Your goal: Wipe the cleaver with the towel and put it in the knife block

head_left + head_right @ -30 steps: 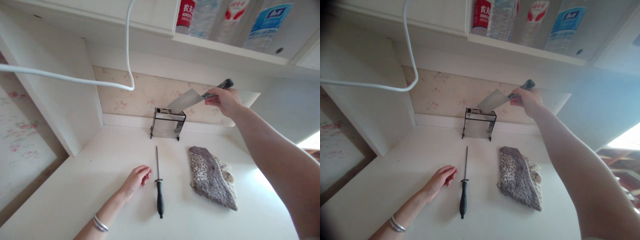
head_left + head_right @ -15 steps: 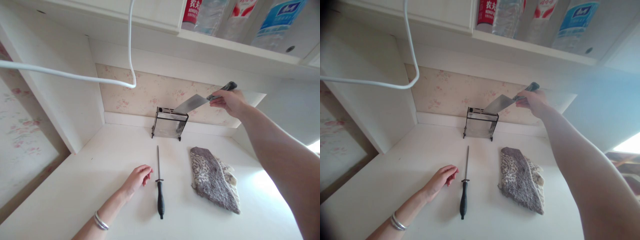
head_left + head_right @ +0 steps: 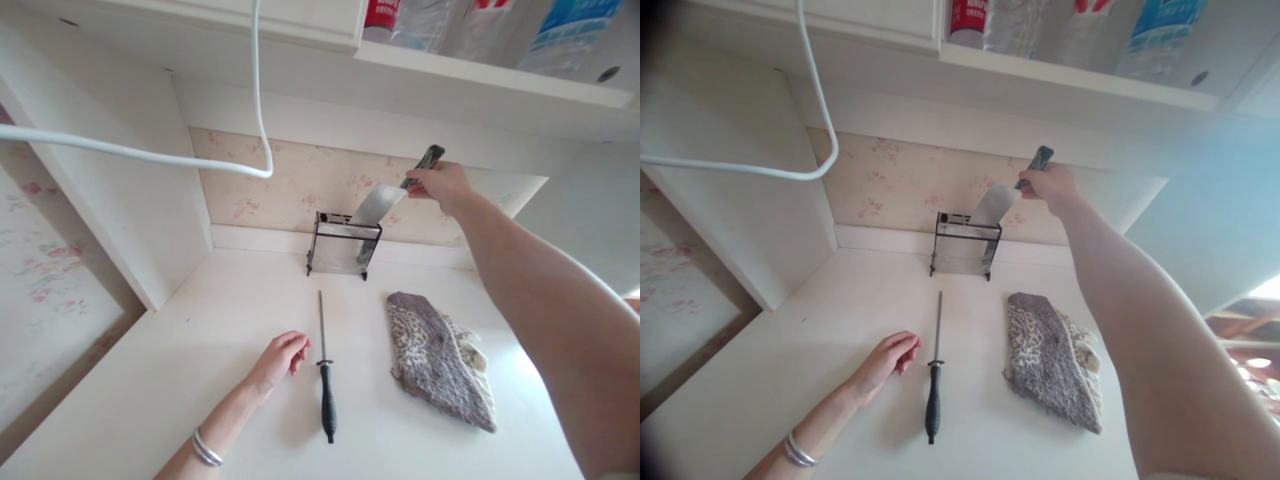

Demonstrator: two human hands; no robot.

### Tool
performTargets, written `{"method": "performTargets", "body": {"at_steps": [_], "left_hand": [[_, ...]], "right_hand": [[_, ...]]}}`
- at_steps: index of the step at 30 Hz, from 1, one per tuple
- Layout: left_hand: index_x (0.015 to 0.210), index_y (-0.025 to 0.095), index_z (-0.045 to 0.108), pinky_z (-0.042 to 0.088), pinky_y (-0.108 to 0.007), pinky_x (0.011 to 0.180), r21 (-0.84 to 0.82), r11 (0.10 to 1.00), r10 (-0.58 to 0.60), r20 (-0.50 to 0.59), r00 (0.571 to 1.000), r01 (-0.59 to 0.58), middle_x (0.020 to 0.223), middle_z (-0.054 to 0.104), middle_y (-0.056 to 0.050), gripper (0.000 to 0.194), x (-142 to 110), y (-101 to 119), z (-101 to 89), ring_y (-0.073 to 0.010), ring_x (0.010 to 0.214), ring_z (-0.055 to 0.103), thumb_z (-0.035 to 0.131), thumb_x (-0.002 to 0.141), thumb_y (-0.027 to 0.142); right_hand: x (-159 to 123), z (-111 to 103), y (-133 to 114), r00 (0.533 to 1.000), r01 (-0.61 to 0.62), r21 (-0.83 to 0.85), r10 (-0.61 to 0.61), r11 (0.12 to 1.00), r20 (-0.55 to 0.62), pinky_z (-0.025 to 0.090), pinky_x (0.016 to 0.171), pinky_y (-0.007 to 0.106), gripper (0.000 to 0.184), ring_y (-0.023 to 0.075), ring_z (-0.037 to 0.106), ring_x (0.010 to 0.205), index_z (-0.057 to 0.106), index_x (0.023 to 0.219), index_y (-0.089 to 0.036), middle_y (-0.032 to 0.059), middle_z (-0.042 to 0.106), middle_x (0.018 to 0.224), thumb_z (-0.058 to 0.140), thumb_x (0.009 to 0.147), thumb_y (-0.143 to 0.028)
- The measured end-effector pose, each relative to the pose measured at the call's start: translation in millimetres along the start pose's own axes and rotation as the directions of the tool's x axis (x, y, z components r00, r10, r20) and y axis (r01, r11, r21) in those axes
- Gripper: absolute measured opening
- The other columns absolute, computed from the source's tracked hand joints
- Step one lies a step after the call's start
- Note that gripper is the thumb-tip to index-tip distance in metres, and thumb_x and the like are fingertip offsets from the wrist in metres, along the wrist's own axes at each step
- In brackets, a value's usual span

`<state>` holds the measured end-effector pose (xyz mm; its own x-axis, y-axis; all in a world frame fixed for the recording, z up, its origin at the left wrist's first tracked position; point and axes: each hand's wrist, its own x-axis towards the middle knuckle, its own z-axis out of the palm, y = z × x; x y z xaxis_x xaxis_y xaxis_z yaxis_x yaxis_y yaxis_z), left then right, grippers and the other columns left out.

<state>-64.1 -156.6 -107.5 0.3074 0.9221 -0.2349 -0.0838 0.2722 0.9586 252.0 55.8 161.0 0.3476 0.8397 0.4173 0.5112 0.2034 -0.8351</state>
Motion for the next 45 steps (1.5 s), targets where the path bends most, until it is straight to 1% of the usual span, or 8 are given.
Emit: {"method": "performTargets", "body": {"at_steps": [10, 17, 24, 29, 32, 38, 41, 45], "left_hand": [[0.081, 0.015, 0.060, 0.032, -0.022, 0.051, 0.009, 1.000, -0.014, -0.001, 1.000, 0.015, 0.067, 0.051, 0.001, 0.031, -0.3, 3.6, 1.4, -0.0086, 0.054, 0.042, 0.054, 0.080, 0.045], [0.083, 0.015, 0.060, 0.031, -0.022, 0.051, 0.043, 0.999, -0.019, 0.008, 1.000, 0.019, 0.068, 0.051, 0.001, 0.032, 3.2, 0.0, 1.2, -0.0082, 0.052, 0.042, 0.050, 0.083, 0.046], [0.090, 0.017, 0.060, 0.037, -0.024, 0.054, 0.288, 0.956, 0.054, 0.004, 0.999, -0.053, 0.072, 0.053, 0.000, 0.032, 2.3, -6.1, 4.6, -0.0107, 0.055, 0.046, 0.048, 0.085, 0.047], [0.105, 0.021, 0.060, 0.045, -0.028, 0.070, 0.590, 0.789, 0.135, 0.111, 0.985, -0.174, 0.105, 0.054, -0.006, 0.029, -6.7, 7.7, 7.7, -0.0138, 0.070, 0.055, 0.042, 0.089, 0.038], [0.114, 0.029, 0.057, 0.042, -0.031, 0.084, 0.759, 0.545, 0.224, 0.277, 0.934, -0.356, 0.117, 0.050, -0.005, 0.033, -9.1, 12.3, 7.2, -0.0160, 0.086, 0.055, 0.039, 0.088, 0.018], [0.112, 0.031, 0.058, 0.030, -0.041, 0.099, 0.737, -0.024, 0.182, 0.667, 0.722, -0.675, 0.134, 0.047, -0.002, 0.054, 1.3, 15.9, 15.4, -0.0268, 0.122, 0.036, 0.049, 0.071, -0.003], [0.095, 0.027, 0.062, 0.029, -0.040, 0.099, 0.661, -0.086, 0.159, 0.747, 0.645, -0.745, 0.116, 0.060, -0.004, 0.031, 9.7, 24.3, 24.1, -0.0233, 0.114, 0.044, 0.049, 0.080, 0.003], [0.078, 0.026, 0.062, 0.030, -0.037, 0.097, 0.633, 0.042, 0.193, 0.754, 0.628, -0.773, 0.085, 0.066, -0.004, 0.029, 22.7, 52.4, 34.2, -0.0201, 0.099, 0.055, 0.043, 0.085, 0.005]], "right_hand": [[-7.6, 45.0, 37.7, 0.990, -0.060, -0.130, 0.075, 0.990, 0.118, 0.054, 0.046, 0.028, 0.016, 0.0158, 0.060, 0.042, 0.064, 0.065, -0.011, 0.0052, 0.062, 0.051, 0.076, 0.065, -0.021], [-26.6, 78.1, 67.3, 0.979, -0.075, -0.139, 0.100, 0.987, 0.179, 0.051, 0.043, 0.023, 0.016, 0.0145, 0.061, 0.043, 0.064, 0.073, -0.012, 0.0038, 0.063, 0.053, 0.075, 0.064, -0.021], [-32.7, 72.9, 76.5, 0.967, -0.111, -0.090, 0.128, 0.990, 0.222, 0.053, 0.044, 0.025, 0.043, 0.0154, 0.062, 0.046, 0.062, 0.102, -0.009, 0.0067, 0.067, 0.063, 0.076, 0.066, -0.029], [-64.4, 55.8, 90.5, 0.946, -0.137, 0.016, 0.126, 0.990, 0.300, 0.054, 0.044, 0.025, 0.056, 0.0149, 0.062, 0.048, 0.051, 0.123, -0.014, 0.0058, 0.068, 0.068, 0.069, 0.074, -0.036], [-98.5, 45.2, 109.9, 0.901, -0.224, 0.068, 0.180, 0.972, 0.395, 0.053, 0.046, 0.024, 0.045, 0.0139, 0.062, 0.049, 0.056, 0.115, -0.018, 0.0051, 0.068, 0.070, 0.067, 0.076, -0.036], [-170.8, 39.9, 171.8, 0.779, -0.410, 0.101, 0.290, 0.906, 0.556, 0.053, 0.051, 0.024, 0.034, 0.0127, 0.062, 0.053, 0.059, 0.104, -0.019, 0.0035, 0.067, 0.070, 0.065, 0.076, -0.037], [-195.5, 43.0, 201.6, 0.765, -0.416, 0.089, 0.295, 0.905, 0.573, 0.050, 0.050, 0.024, 0.027, 0.0124, 0.060, 0.051, 0.062, 0.094, -0.017, 0.0021, 0.066, 0.064, 0.064, 0.074, -0.035], [-210.7, 42.9, 221.2, 0.797, -0.360, 0.103, 0.249, 0.927, 0.550, 0.047, 0.053, 0.024, 0.024, 0.0123, 0.056, 0.051, 0.064, 0.086, -0.017, -0.0008, 0.062, 0.058, 0.063, 0.072, -0.036]]}}
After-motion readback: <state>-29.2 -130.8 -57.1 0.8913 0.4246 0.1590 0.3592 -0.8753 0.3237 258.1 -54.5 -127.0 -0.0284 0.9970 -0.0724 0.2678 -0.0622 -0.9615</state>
